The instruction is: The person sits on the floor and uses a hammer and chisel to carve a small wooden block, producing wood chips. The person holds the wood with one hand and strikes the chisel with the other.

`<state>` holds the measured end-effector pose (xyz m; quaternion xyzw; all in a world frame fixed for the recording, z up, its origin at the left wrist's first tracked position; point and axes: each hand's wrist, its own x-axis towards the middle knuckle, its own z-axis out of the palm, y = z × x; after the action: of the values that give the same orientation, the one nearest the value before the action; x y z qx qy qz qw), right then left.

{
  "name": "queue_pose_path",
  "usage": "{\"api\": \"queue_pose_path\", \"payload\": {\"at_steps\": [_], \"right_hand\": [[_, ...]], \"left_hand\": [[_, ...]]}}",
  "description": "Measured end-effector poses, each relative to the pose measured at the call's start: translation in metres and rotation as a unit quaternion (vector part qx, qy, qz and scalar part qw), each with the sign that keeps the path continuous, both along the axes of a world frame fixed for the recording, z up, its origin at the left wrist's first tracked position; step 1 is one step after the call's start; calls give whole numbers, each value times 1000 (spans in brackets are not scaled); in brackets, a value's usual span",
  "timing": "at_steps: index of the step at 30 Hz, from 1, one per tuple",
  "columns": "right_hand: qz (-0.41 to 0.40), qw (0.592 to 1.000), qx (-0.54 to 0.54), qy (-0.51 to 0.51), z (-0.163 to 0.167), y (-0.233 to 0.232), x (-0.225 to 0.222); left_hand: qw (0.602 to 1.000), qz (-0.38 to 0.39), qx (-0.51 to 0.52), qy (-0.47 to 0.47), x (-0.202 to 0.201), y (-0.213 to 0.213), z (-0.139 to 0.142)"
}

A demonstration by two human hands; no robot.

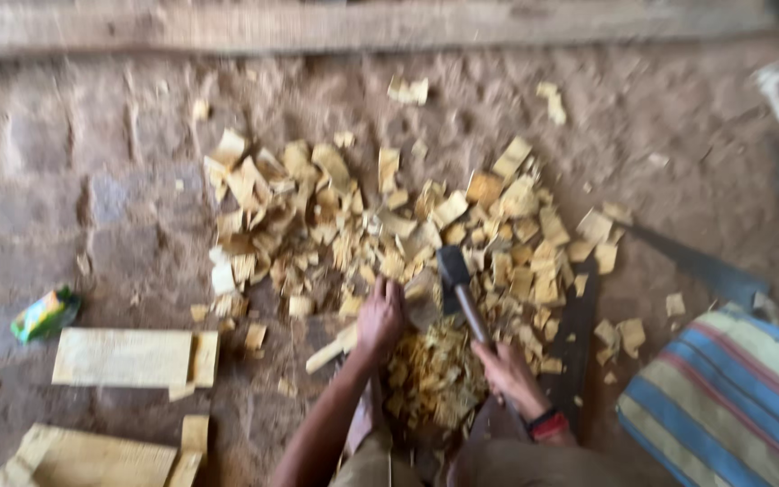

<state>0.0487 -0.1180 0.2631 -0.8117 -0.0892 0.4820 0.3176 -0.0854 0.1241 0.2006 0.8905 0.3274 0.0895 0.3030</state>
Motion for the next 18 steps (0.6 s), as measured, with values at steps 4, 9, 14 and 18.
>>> {"api": "queue_pose_path", "payload": {"at_steps": [4,9,14,18], "right_hand": [[-6,999,16,28,-12,-3,0],[-19,999,24,40,-18,-4,5],[-27,998,24,52,-16,-3,7],[-42,997,27,59,-11,-1,6]], "left_hand": [[1000,-10,16,9,-5,12,13],[988,-88,83,96,-27,26,19],[972,-62,28,224,-56,32,-5],[966,-98,-72,229,-54,36,-12]]}}
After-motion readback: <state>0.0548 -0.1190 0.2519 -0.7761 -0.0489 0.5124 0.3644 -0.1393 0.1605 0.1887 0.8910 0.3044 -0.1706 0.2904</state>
